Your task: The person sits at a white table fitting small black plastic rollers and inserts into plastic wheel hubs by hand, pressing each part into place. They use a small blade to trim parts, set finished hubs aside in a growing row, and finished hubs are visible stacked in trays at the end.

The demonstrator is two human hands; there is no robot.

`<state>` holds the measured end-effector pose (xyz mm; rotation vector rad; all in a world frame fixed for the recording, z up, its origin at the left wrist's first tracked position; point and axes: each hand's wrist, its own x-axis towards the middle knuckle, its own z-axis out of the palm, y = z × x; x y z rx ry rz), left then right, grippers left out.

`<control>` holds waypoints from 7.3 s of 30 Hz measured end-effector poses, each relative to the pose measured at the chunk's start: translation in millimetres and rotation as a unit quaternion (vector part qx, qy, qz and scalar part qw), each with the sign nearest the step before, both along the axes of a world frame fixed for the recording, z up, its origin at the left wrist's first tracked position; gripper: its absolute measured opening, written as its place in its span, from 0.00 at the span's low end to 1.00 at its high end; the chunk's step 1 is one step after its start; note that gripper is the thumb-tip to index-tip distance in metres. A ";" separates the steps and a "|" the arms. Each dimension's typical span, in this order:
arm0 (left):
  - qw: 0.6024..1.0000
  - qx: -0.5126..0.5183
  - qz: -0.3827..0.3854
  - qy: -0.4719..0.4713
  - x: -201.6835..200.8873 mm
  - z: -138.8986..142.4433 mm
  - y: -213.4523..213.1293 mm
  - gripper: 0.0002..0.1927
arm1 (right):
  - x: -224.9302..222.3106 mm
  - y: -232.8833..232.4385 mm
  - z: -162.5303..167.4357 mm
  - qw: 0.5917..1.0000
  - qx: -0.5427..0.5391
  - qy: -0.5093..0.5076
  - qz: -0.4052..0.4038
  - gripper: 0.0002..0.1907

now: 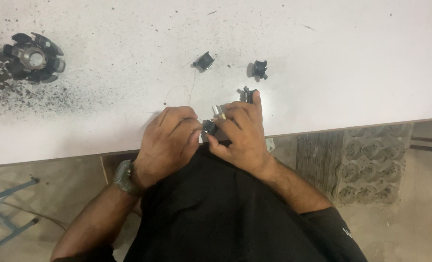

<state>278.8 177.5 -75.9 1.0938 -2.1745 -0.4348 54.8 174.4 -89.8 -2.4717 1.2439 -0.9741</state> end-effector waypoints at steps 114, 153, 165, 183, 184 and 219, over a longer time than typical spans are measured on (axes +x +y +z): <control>0.989 0.010 -0.047 -0.141 25.7 54.7 7.5 0.09 | 18.5 14.5 15.3 0.998 -0.035 0.017 -0.057 0.17; 0.992 -0.103 0.070 -0.026 5.7 5.3 24.4 0.07 | 27.6 31.3 5.4 0.997 -0.001 -0.082 0.000 0.16; 0.988 -0.128 0.086 -0.025 3.9 4.9 24.6 0.07 | 31.6 30.8 6.9 0.996 0.003 -0.091 -0.005 0.16; 0.996 -0.003 0.083 0.036 10.3 9.7 18.7 0.07 | 28.7 31.8 -17.3 0.993 -0.067 -0.081 0.047 0.21; 0.996 0.000 0.076 0.036 11.0 9.8 18.6 0.08 | 29.8 31.5 -17.0 0.994 -0.070 -0.078 0.042 0.21; 0.999 -0.007 0.049 0.001 14.1 31.2 16.5 0.07 | 20.5 13.7 22.8 0.996 -0.008 0.072 0.043 0.19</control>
